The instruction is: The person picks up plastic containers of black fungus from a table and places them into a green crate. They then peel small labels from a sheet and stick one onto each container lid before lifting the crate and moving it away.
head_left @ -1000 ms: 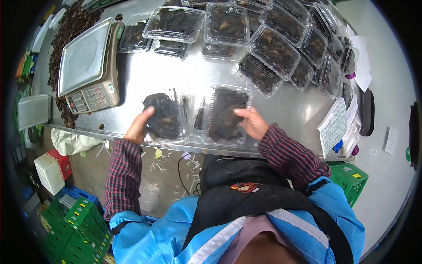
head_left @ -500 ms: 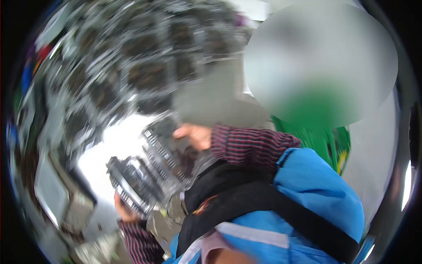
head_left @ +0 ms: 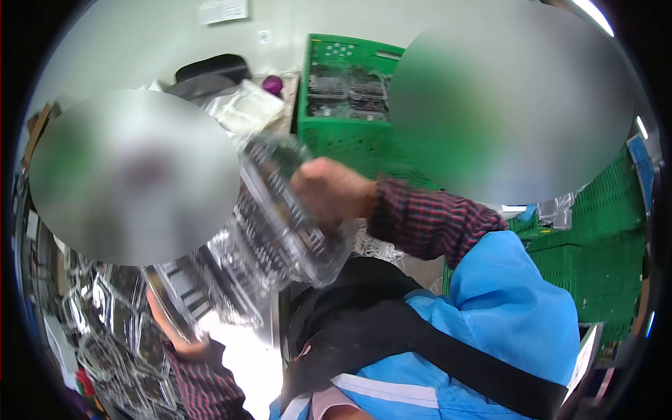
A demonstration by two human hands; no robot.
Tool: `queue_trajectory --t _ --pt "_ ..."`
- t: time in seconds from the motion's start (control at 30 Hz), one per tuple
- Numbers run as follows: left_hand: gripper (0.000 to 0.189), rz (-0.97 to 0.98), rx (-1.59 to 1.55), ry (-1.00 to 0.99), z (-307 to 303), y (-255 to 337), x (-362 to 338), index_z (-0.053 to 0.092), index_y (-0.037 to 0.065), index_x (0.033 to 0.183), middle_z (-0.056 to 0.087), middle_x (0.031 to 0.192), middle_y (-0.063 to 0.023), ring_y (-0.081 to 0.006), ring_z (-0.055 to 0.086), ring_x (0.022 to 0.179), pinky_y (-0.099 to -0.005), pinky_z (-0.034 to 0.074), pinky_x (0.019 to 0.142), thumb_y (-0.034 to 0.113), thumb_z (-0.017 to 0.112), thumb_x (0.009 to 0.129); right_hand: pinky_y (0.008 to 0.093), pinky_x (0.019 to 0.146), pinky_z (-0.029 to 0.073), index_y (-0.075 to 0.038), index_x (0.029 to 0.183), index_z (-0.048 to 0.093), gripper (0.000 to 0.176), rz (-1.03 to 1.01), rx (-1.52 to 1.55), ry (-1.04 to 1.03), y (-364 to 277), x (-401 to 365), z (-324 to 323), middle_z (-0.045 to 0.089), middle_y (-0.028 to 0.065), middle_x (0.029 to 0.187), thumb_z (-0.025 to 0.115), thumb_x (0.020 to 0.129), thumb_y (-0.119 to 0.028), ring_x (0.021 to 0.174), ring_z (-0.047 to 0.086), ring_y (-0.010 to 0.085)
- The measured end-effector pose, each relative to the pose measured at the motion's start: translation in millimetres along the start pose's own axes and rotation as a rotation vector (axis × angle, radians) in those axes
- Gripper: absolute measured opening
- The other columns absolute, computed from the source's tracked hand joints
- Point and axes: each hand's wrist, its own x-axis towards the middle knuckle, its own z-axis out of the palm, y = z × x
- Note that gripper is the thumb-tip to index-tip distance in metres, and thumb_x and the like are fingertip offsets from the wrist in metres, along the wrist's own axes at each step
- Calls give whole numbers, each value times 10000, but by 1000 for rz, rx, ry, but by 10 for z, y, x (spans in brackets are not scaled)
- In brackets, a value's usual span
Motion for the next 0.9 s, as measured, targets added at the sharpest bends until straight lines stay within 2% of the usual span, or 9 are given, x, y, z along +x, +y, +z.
queue_trajectory --t 0.03,0.07,0.13,0.2,0.23,0.37,0.43,0.6,0.9 --pt "928 63 126 -184 214 -63 321 146 54 1455 345 1418 -188 -301 435 1248 -424 422 1001 189 740 755 360 824 475 -101 934 637 258 -135 -39 -30 -275 -154 -231 636 30 934 652 811 -328 892 586 162" --pt "962 -470 -535 240 761 -29 706 139 51 1456 317 1435 -189 -316 401 1278 -443 405 1020 134 757 724 348 808 478 -109 921 643 252 -223 -62 13 -551 -320 -449 640 16 901 654 813 -337 859 591 156" --pt "802 -636 -1068 35 1303 -469 1321 241 65 1436 378 1410 -149 -299 453 1239 -437 421 1012 192 698 789 319 786 480 -122 897 654 253 -294 -99 157 -1110 -605 -911 643 -9 840 660 813 -361 802 595 146" --pt "411 -683 -851 -517 2615 -150 1839 509 91 1278 568 1225 -70 -223 554 1123 -424 484 930 339 434 959 293 761 482 -129 891 656 267 -281 -76 361 -1673 -886 -1394 644 -21 853 665 812 -384 793 598 135" --pt "422 -588 -643 -364 3020 -296 1961 533 54 1211 612 1126 -159 -271 632 983 -374 558 821 370 498 934 284 742 485 -131 896 654 273 -266 -40 464 -1910 -1034 -1635 646 -23 895 667 814 -391 808 599 129" --pt "319 -1013 -525 -308 4196 -694 2286 610 138 1093 640 1038 9 -173 600 988 -394 492 883 307 679 831 266 766 484 -126 975 637 268 -244 -59 404 -2333 -1383 -2980 640 -12 1029 662 824 -346 876 601 121" --pt "383 -1054 -511 -563 4448 -1209 2402 591 66 1094 633 1014 -60 -204 614 963 -369 505 868 287 704 802 282 843 476 -106 1072 605 310 -70 -131 756 -2297 -1443 -3517 622 15 1104 657 826 -288 951 594 137" --pt "621 -1121 -165 -638 4677 -1685 2393 433 -12 1250 597 1091 -164 -263 614 984 -394 515 859 61 760 726 398 890 474 -67 1186 550 415 202 64 646 -1999 -1365 -3584 621 58 1070 651 827 -249 963 597 188" --pt "523 -904 331 -514 4342 -1656 2592 457 58 1184 495 925 -11 -135 519 825 -232 409 634 178 752 769 345 729 479 -84 1138 544 401 205 -164 783 -2133 -1586 -3618 588 42 1013 667 828 -306 875 556 156"
